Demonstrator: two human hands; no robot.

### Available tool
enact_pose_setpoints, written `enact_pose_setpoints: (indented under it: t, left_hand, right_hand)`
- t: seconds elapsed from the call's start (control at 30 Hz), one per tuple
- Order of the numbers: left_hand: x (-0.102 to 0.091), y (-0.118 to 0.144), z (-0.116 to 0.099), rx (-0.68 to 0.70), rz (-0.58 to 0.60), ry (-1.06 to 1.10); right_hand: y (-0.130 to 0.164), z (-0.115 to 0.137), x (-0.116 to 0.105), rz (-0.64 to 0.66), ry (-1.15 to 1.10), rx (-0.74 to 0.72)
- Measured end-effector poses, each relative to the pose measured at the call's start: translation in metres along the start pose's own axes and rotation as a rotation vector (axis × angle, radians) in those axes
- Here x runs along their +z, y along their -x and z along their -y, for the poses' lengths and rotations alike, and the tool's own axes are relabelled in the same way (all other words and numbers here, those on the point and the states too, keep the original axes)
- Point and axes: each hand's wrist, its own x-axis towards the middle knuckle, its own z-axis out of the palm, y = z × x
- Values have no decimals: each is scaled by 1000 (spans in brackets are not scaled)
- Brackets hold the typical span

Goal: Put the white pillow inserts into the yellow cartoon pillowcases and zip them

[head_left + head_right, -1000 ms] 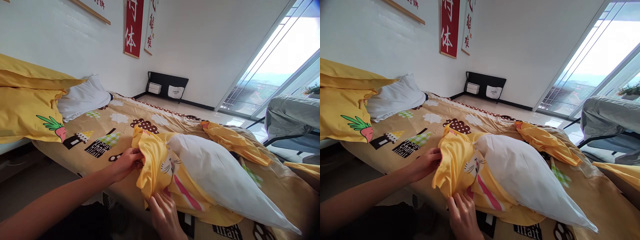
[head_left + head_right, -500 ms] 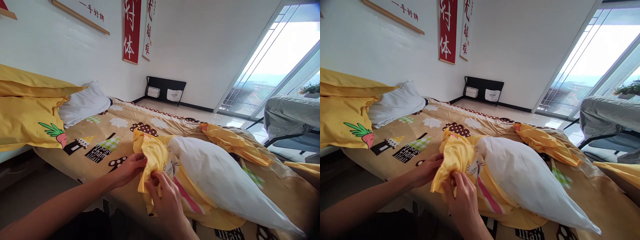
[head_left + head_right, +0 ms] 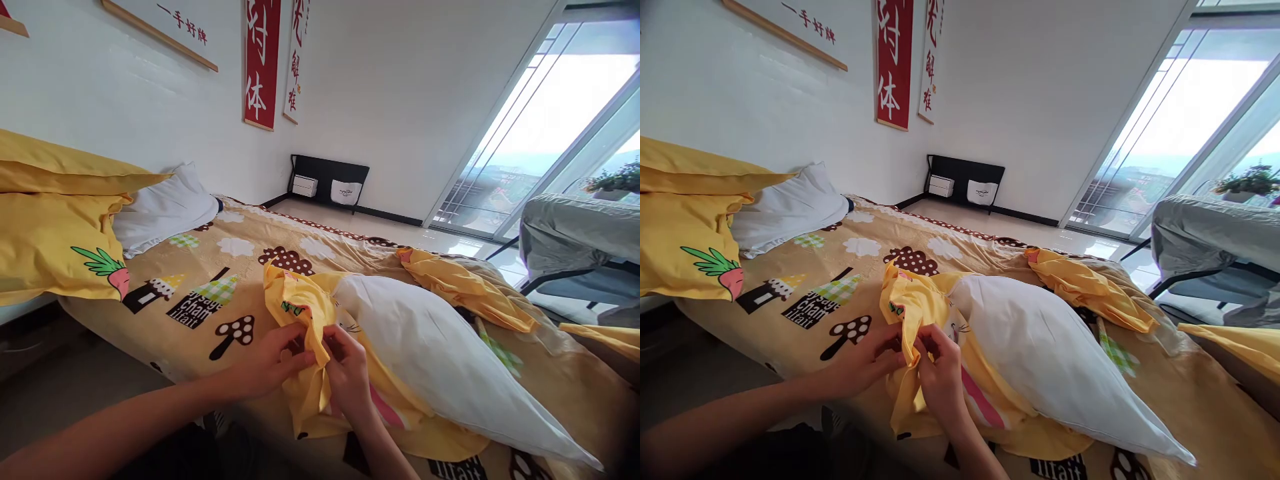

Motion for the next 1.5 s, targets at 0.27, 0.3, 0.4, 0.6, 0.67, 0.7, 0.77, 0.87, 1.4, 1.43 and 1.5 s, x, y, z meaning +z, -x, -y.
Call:
enact_pose_setpoints:
  t: [0.27, 0.3, 0.4, 0.6, 0.67, 0.7, 0.77, 0.87, 1.4, 1.43, 1.5]
  left_hand:
    - [-3, 5, -10, 19, -28, -211]
    - [-3, 5, -11, 28, -11, -215]
    - [-4, 5, -17, 31, 52, -246]
    - [-2, 5, -16, -44, 22, -350]
    - [-1, 5, -11, -10, -29, -351]
    - [-1, 5, -10, 5, -40, -341]
    - [-1, 4, -7, -3, -53, -316]
    - [-2, 2, -6, -65, -75, -243]
    - [2, 0, 0, -76, -103, 346]
    - [2, 0, -1, -74, -110, 337]
    - [1, -2, -1, -67, -117, 327]
  right_hand:
    - [-6, 5, -4, -19, -147, 119]
    - [-6, 5, -5, -21, -166, 127]
    - [-5, 2, -5, -38, -212, 149]
    - [-1, -1, -4, 8, -135, 98]
    - [3, 1, -5, 59, -77, 37]
    - [6, 2, -6, 81, -46, -11]
    - [13, 3, -7, 81, 67, -156]
    - [25, 4, -6, -28, 377, -360]
    - [52, -37, -8, -129, 728, -840]
    - [53, -38, -10, -91, 723, -810]
    - [53, -38, -15, 4, 661, -684]
